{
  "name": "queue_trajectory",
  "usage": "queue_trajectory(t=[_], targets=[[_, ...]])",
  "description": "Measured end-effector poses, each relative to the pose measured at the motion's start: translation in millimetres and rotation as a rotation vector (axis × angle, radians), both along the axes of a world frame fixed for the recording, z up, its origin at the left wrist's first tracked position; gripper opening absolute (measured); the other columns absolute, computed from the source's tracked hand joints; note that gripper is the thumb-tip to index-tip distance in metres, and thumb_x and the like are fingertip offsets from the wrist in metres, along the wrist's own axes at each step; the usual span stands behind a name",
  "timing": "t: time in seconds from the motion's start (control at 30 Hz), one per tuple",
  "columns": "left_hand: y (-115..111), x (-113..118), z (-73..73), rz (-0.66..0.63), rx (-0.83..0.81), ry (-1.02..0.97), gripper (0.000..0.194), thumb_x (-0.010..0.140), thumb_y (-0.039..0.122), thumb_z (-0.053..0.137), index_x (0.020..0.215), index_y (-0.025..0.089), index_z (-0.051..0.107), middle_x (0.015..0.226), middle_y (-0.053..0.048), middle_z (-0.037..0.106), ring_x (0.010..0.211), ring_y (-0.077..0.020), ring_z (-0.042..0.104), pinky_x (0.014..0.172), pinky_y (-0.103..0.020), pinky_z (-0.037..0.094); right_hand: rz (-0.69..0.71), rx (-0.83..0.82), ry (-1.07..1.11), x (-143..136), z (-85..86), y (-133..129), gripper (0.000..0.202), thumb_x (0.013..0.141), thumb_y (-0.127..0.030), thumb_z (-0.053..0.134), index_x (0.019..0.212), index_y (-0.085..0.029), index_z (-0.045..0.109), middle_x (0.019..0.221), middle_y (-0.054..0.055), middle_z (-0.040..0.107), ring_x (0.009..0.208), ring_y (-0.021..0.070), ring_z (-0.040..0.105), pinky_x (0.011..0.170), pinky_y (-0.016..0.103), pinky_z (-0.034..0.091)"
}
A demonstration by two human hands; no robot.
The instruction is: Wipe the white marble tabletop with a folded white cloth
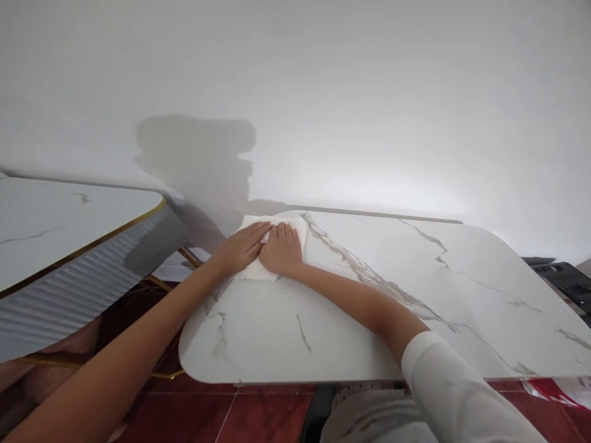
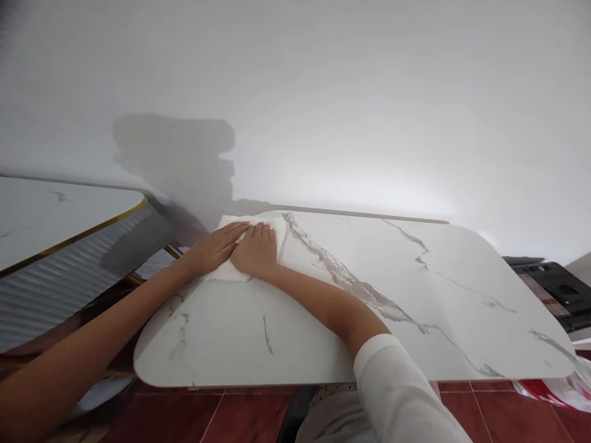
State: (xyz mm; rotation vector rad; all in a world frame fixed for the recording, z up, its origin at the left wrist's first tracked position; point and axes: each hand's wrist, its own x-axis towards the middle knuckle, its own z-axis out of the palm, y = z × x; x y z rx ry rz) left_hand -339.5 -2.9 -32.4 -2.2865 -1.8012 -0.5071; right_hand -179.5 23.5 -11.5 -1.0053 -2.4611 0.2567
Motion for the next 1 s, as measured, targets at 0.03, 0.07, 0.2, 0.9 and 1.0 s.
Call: queue_trajectory(t=[0.03, 0.07, 0.2, 0.9, 1.0], targets=[[-10.2, 1.8, -0.4, 0.006, -0.002, 0.007, 0.054, 0.088, 0.036, 0.023, 0.134, 0.014, 0.04, 0.138, -0.011, 0.045, 0.13, -0.0236, 0.038, 0.11, -0.042, 0.03, 0.006, -0.006, -0.003, 2.7, 0.7, -9.0, 0.053, 0.091, -0.024, 0.039, 0.135, 0.004, 0.035, 0.143, 0.023, 0.036, 0.135, 0.0282, 0.029, 0.111, 0.042, 0.022], [-20.3, 3.7, -0.6, 0.015, -0.006, 0.015, 0.054, 0.088, 0.036, 0.022, 0.135, 0.015, 0.039, 0.139, -0.01, 0.045, 0.13, -0.0231, 0.038, 0.11, -0.042, 0.029, 0.012, -0.013, -0.009, 5.3, 1.4, -17.8, 0.053, 0.091, -0.024, 0.039, 0.136, 0.005, 0.034, 0.144, 0.023, 0.035, 0.135, 0.0282, 0.028, 0.111, 0.042, 0.021], [-57.4, 10.8, -0.2, 0.012, -0.005, 0.046, 0.055, 0.09, 0.035, 0.02, 0.137, 0.012, 0.035, 0.14, -0.013, 0.042, 0.131, -0.0219, 0.037, 0.111, -0.04, 0.03, 0.058, -0.055, -0.045, 14.9, 5.3, -49.3, 0.056, 0.091, -0.025, 0.038, 0.137, 0.006, 0.031, 0.146, 0.023, 0.031, 0.137, 0.0278, 0.024, 0.114, 0.04, 0.017], [-162.4, 71.2, -4.8, 0.102, 0.049, 0.129, 0.059, 0.09, 0.03, 0.022, 0.147, 0.029, 0.01, 0.142, -0.008, 0.039, 0.126, -0.0268, 0.044, 0.105, -0.045, 0.039, 0.281, -0.033, -0.027, 79.5, 5.8, -118.8, 0.057, 0.091, -0.029, 0.039, 0.136, 0.006, 0.033, 0.143, 0.022, 0.036, 0.135, 0.0273, 0.028, 0.112, 0.04, 0.022], [-150.8, 65.4, -0.8, 0.123, 0.015, 0.102, 0.057, 0.09, 0.032, 0.022, 0.146, 0.026, 0.015, 0.141, -0.01, 0.041, 0.126, -0.026, 0.044, 0.106, -0.044, 0.037, 0.292, -0.043, -0.02, 72.4, 6.0, -108.1, 0.059, 0.09, -0.029, 0.041, 0.135, 0.007, 0.033, 0.143, 0.024, 0.036, 0.135, 0.0281, 0.029, 0.113, 0.039, 0.021]])
